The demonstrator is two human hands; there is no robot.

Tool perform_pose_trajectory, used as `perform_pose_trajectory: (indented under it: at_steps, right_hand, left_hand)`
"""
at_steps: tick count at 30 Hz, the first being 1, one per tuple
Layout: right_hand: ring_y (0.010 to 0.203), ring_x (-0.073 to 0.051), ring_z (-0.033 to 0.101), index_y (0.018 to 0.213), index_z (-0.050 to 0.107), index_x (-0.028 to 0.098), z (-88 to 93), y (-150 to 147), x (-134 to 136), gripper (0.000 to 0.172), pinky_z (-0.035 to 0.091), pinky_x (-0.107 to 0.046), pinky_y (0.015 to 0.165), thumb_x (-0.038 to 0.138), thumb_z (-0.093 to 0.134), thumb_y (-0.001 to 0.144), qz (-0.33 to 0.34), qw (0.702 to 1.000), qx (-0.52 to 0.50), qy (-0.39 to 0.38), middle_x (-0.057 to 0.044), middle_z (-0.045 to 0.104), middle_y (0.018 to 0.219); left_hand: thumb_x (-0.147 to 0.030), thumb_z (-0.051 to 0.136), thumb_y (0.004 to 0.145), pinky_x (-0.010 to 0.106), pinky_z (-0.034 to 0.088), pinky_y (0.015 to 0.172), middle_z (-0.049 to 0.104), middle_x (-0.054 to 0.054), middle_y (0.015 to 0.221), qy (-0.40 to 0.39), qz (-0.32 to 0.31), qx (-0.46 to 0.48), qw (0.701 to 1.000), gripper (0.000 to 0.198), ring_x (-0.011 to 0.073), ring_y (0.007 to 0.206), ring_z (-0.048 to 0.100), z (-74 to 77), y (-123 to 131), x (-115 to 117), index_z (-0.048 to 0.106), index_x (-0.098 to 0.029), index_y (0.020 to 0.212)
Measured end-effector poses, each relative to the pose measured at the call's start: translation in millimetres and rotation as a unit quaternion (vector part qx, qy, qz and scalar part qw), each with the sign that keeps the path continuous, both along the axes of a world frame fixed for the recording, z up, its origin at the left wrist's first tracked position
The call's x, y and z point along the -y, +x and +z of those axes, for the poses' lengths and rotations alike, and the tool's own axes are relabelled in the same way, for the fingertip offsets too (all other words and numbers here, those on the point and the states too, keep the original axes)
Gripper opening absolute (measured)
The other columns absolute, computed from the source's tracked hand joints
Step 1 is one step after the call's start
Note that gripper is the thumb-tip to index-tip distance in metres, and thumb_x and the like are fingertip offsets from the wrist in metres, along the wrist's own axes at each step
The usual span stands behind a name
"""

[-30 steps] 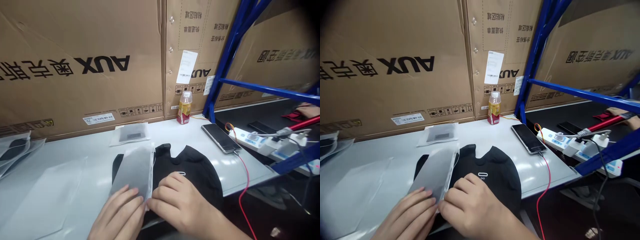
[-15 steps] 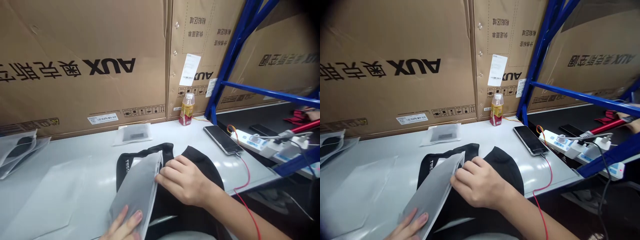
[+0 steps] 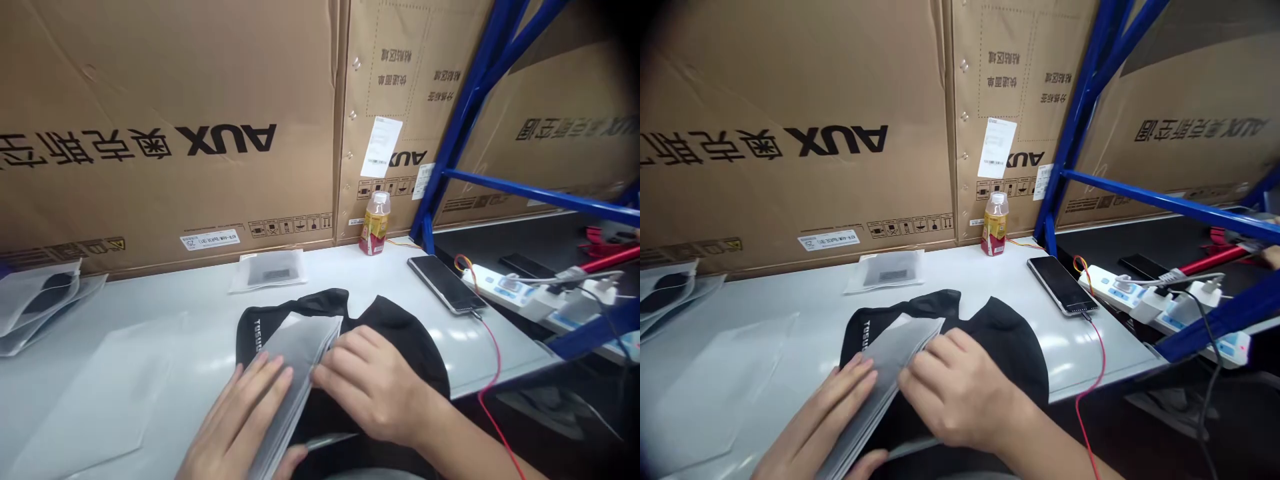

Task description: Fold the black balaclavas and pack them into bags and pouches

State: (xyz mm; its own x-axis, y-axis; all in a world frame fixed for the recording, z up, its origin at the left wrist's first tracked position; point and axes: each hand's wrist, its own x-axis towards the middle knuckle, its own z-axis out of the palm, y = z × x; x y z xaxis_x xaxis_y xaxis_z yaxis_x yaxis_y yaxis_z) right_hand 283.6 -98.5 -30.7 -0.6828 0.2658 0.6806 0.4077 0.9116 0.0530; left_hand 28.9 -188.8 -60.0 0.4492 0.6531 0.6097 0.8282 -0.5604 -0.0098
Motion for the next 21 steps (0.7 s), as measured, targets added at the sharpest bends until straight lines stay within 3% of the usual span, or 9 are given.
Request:
perform_pose_trajectory:
  at_steps: [3,9,17,19,21]
  right_hand:
    - [0.071,-0.018,0.052,0.096,0.069,0.017,0.0,-4.7,4.8,0.022,0.035,-0.036,0.065,0.012,0.05,0.104,0.002,1.0,0.012,0.017,-0.003,0.067,0.079]
    - [0.076,-0.018,0.053,0.1,0.068,0.016,-6.4,9.3,-5.5,0.02,0.038,-0.035,0.071,0.013,0.049,0.107,-0.031,0.999,0.03,-0.012,-0.002,0.065,0.082]
    - [0.075,-0.018,0.054,0.102,0.065,0.019,-21.0,35.4,-23.6,0.019,0.034,-0.035,0.07,0.011,0.049,0.107,-0.102,0.993,0.047,-0.036,-0.001,0.064,0.083]
    - [0.074,-0.018,0.054,0.102,0.064,0.019,-18.6,33.8,-18.4,0.019,0.034,-0.034,0.069,0.01,0.048,0.106,-0.111,0.99,0.028,-0.079,-0.002,0.065,0.085]
    - [0.074,-0.017,0.055,0.1,0.062,0.02,-15.3,27.8,-5.5,0.014,0.036,-0.033,0.068,0.013,0.051,0.104,-0.097,0.981,-0.006,-0.168,-0.002,0.065,0.086]
  left_hand:
    - [-0.018,0.057,0.101,0.039,0.047,0.121,0.069,0.004,0.143,-0.001,-0.041,-0.018,0.999,0.045,0.0236,0.136,0.064,11.1,1.2,-8.9,0.061,-0.025,0.145]
    - [-0.006,0.057,0.097,0.044,0.051,0.119,0.076,0.003,0.132,-0.002,-0.063,0.017,0.998,0.048,0.0248,0.13,0.068,3.0,-3.1,-8.6,0.064,-0.025,0.14]
    - [-0.011,0.057,0.099,0.044,0.051,0.118,0.075,0.004,0.133,-0.006,-0.092,-0.007,0.996,0.047,0.0252,0.128,0.069,6.7,-9.2,-7.4,0.062,-0.025,0.143]
    - [-0.014,0.056,0.1,0.043,0.049,0.12,0.074,0.003,0.136,0.003,-0.064,-0.021,0.998,0.046,0.0238,0.131,0.067,9.2,-3.9,-7.2,0.062,-0.026,0.144]
    - [-0.024,0.057,0.102,0.043,0.048,0.12,0.07,0.003,0.142,0.012,-0.016,-0.041,0.999,0.046,0.0248,0.136,0.064,8.5,2.3,-7.6,0.058,-0.025,0.148]
